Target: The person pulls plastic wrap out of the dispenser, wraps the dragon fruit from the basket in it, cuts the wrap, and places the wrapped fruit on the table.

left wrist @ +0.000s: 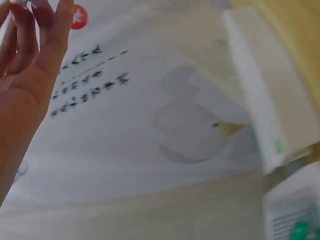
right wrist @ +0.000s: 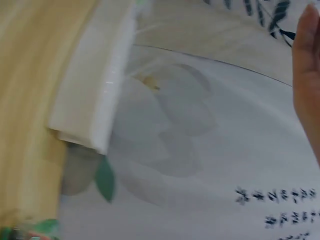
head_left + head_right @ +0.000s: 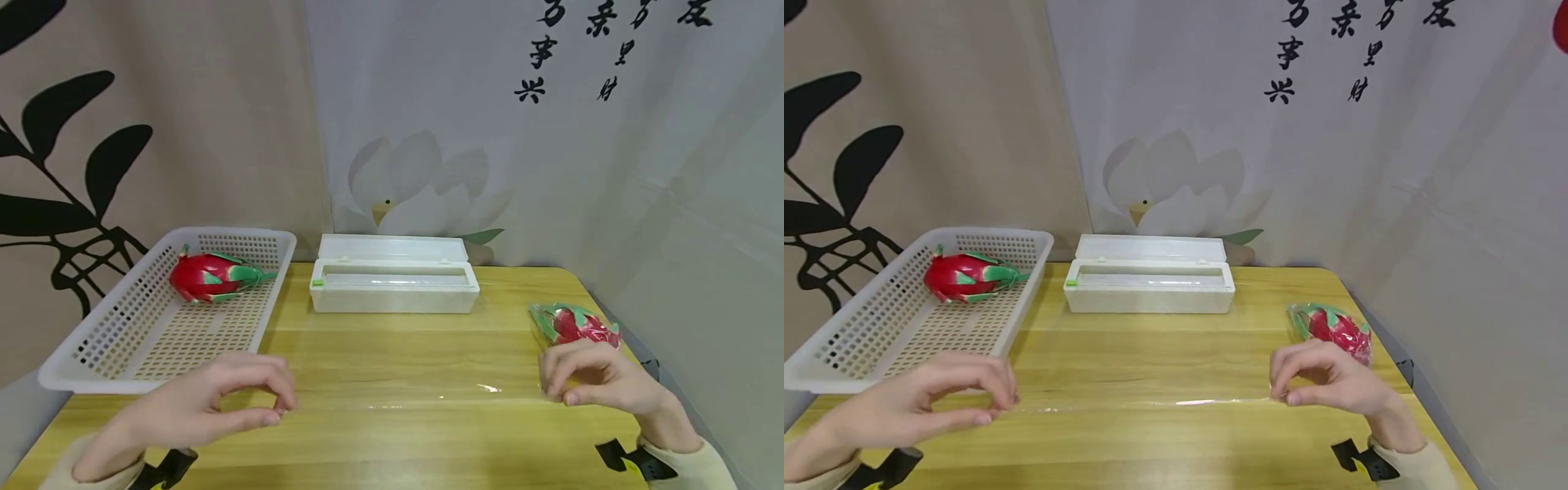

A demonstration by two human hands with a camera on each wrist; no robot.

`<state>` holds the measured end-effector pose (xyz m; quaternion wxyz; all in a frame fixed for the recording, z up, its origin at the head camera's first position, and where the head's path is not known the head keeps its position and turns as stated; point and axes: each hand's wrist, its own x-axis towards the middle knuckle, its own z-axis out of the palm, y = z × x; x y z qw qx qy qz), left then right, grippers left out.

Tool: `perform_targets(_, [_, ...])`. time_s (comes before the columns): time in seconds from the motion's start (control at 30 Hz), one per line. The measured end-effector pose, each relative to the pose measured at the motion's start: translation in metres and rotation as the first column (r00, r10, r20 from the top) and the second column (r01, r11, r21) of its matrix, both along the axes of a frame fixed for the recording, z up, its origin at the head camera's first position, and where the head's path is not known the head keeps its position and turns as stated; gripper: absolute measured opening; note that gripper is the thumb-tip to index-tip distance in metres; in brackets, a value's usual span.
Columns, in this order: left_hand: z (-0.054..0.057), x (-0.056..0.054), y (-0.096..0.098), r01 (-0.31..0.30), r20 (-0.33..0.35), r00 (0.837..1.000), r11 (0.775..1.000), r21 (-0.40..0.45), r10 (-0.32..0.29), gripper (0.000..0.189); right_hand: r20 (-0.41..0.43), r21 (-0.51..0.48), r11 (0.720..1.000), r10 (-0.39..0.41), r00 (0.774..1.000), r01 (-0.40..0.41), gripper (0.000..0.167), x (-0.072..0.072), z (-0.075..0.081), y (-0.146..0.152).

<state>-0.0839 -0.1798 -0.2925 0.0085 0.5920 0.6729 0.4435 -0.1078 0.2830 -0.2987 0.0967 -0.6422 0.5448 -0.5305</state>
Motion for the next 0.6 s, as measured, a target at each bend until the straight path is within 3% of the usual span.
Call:
perform_targets(0.13, [-0.03,0.003,0.0,0.084,0.064,0.995,0.996,-0.025,-0.083,0.03,0.02,0.111,0.993,0.031,0.999,-0.034,0.017,0.003,-0.027,0.0])
perform_targets(0.3, [-0.062,0.008,0.0,0.103,0.087,0.992,0.988,-0.118,-0.093,0.017,0.07,0.254,0.964,0.058,0.996,-0.074,0.013,0.005,-0.063,0.003])
perform_targets(0.43, [-0.082,0.016,0.0,0.057,0.166,0.986,0.969,-0.241,-0.016,0.008,0.103,0.356,0.932,0.028,0.994,-0.064,0.016,0.009,-0.088,0.006])
perform_targets(0.53, [-0.097,0.023,0.002,-0.026,0.201,0.974,0.935,-0.355,0.103,0.004,0.154,0.417,0.907,-0.014,0.988,-0.052,0.018,0.012,-0.105,0.007])
perform_targets(0.57, [-0.103,0.023,0.003,-0.045,0.192,0.973,0.925,-0.377,0.125,0.005,0.163,0.436,0.899,-0.027,0.986,-0.047,0.018,0.013,-0.11,0.006])
perform_targets(0.6, [-0.111,0.021,0.005,-0.05,0.129,0.986,0.931,-0.363,0.103,0.006,0.168,0.452,0.891,-0.041,0.985,-0.04,0.017,0.014,-0.115,0.006])
